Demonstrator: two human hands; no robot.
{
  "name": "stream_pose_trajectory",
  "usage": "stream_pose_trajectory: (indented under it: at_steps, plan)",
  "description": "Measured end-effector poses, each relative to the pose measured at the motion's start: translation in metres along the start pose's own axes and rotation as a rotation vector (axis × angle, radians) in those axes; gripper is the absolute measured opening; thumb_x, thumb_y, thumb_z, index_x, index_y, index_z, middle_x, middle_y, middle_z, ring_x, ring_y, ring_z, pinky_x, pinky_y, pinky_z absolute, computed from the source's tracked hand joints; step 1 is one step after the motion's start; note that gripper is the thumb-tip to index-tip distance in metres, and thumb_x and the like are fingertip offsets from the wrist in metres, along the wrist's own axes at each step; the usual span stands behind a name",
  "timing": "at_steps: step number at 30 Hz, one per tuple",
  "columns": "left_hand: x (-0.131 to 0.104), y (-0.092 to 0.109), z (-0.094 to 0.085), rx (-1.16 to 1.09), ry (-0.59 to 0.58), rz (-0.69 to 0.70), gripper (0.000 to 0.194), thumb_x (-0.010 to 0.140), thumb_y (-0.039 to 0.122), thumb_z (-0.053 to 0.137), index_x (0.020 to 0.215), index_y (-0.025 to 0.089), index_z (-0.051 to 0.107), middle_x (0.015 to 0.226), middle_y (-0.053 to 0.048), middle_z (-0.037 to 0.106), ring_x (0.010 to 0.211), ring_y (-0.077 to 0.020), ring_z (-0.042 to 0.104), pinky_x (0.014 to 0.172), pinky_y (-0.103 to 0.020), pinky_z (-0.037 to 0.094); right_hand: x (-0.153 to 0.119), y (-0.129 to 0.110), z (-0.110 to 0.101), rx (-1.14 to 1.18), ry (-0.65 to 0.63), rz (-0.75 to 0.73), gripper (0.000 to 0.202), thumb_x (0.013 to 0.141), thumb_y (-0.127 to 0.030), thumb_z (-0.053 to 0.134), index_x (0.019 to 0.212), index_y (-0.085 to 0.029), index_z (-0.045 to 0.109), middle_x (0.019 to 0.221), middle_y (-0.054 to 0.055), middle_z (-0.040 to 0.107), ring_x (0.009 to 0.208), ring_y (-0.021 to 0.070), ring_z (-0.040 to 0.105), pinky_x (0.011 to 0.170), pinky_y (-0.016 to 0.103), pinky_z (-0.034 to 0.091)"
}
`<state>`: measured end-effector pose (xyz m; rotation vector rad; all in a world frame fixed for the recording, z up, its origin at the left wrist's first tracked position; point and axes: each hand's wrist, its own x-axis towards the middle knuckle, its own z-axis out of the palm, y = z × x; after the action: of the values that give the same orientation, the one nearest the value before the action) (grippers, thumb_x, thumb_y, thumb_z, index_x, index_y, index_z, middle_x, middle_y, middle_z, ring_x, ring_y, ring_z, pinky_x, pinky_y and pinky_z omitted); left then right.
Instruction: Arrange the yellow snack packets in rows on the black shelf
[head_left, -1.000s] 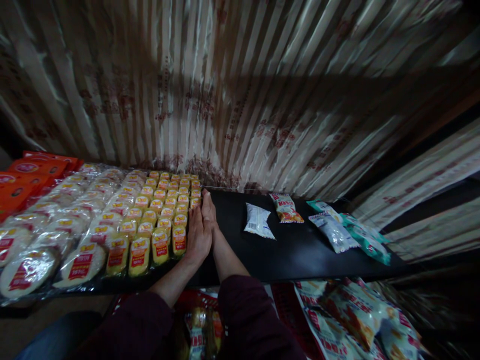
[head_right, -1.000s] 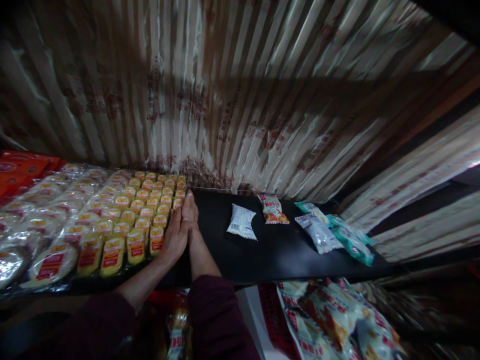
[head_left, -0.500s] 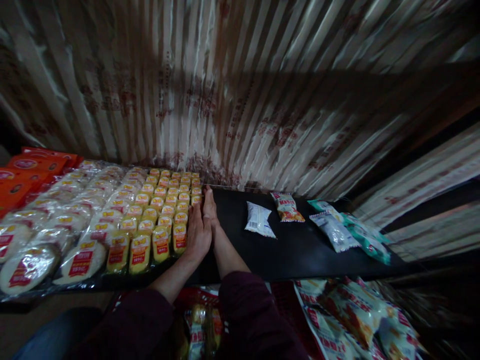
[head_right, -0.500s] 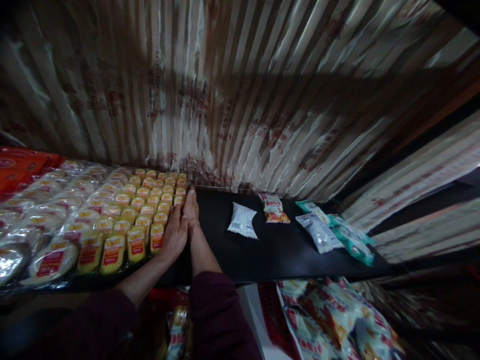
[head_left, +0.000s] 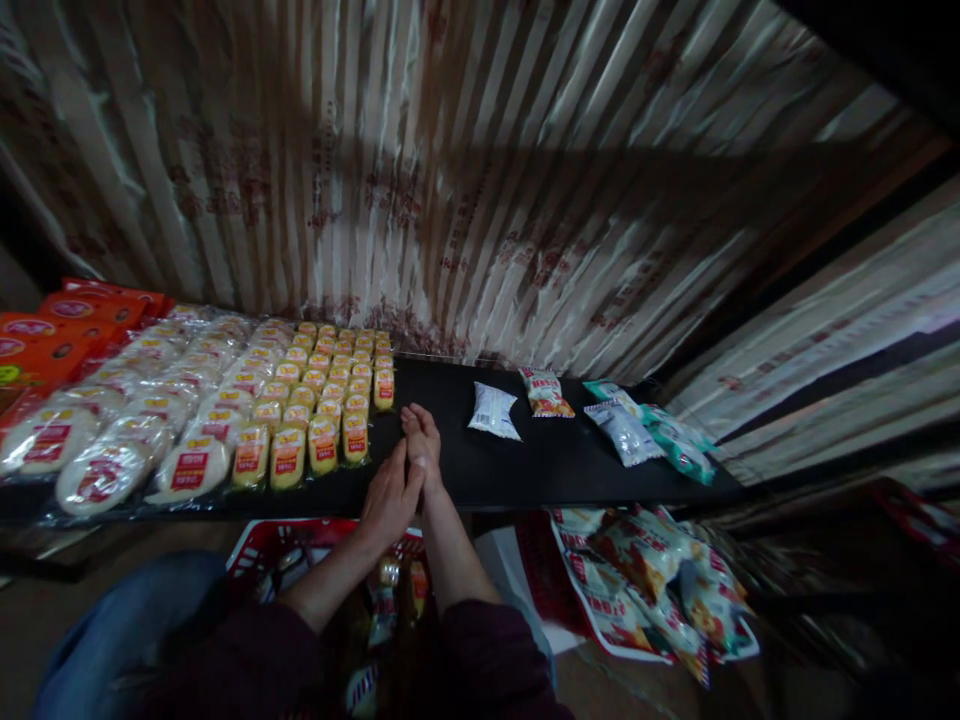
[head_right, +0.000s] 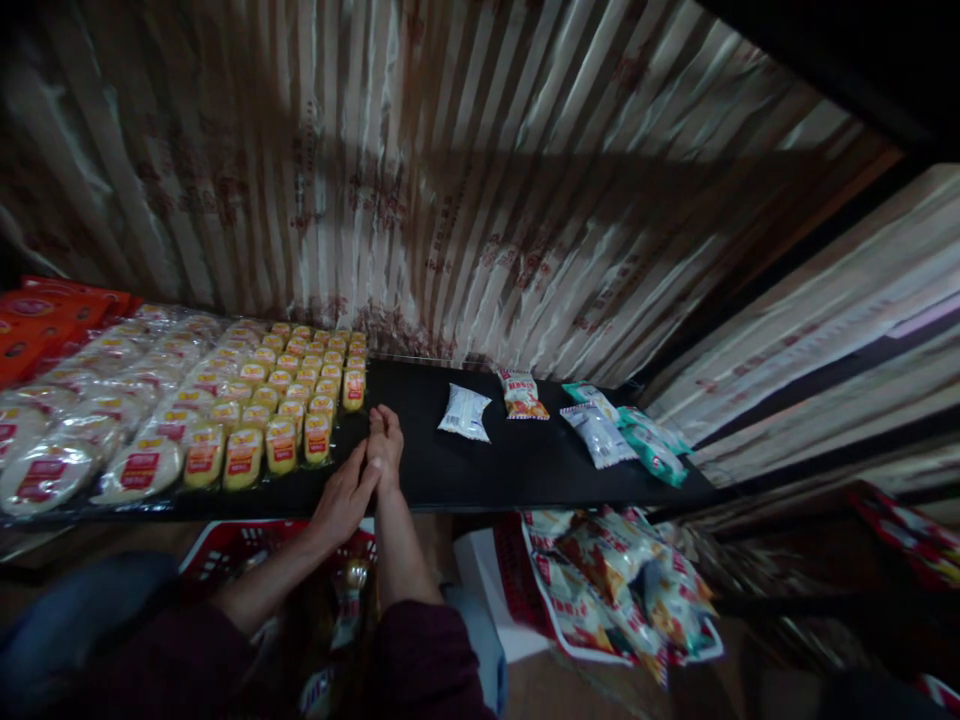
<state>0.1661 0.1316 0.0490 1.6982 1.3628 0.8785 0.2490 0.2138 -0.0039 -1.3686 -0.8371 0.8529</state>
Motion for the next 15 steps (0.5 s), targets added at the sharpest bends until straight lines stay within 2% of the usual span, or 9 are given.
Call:
stream_pose_trajectory:
  at_steps: [4, 8, 11, 15]
  plan:
    - [-0.044, -0.012, -0.001, -0.010, -0.024, 0.078, 0.050, 0.088, 0.041, 0.037, 0.127, 0.012, 0.049, 0.127, -0.017, 0.058, 0.122, -0.0235, 0.052, 0.105, -0.041, 0.038, -0.052, -0.011, -0.013, 0.070, 0.033, 0.026, 0.030, 0.078, -0.031, 0.055, 0.104, -0.017, 0.059, 0.102, 0.009, 0.071, 0.093, 0.0178, 0.067, 0.089, 0.035, 0.051]
    - [-0.093, -0.026, -0.007, -0.050, -0.052, 0.115, 0.043, 0.087, 0.043, 0.038, 0.115, 0.014, 0.054, 0.117, -0.016, 0.062, 0.112, -0.0226, 0.057, 0.099, -0.040, 0.042, -0.110, -0.017, -0.024, 0.022, -0.042, -0.037, 0.028, 0.080, -0.032, 0.051, 0.103, -0.018, 0.060, 0.090, 0.005, 0.072, 0.082, 0.0160, 0.067, 0.080, 0.032, 0.052]
    - [-0.125, -0.034, -0.014, -0.045, -0.164, 0.029, 0.039, 0.085, 0.046, 0.039, 0.098, 0.015, 0.060, 0.101, -0.014, 0.067, 0.098, -0.0232, 0.061, 0.092, -0.038, 0.046, -0.152, 0.001, -0.034, -0.034, -0.090, -0.002, 0.025, 0.081, -0.033, 0.049, 0.097, -0.019, 0.064, 0.078, 0.002, 0.070, 0.073, 0.0143, 0.064, 0.072, 0.027, 0.051]
    - [-0.149, -0.054, -0.020, -0.112, -0.404, -0.158, 0.041, 0.081, 0.049, 0.047, 0.098, 0.016, 0.064, 0.106, -0.012, 0.068, 0.101, -0.0241, 0.061, 0.092, -0.035, 0.044, -0.191, 0.049, -0.047, -0.143, -0.125, 0.202, 0.024, 0.080, -0.032, 0.047, 0.090, -0.020, 0.066, 0.075, 0.001, 0.070, 0.069, 0.0136, 0.063, 0.067, 0.025, 0.050]
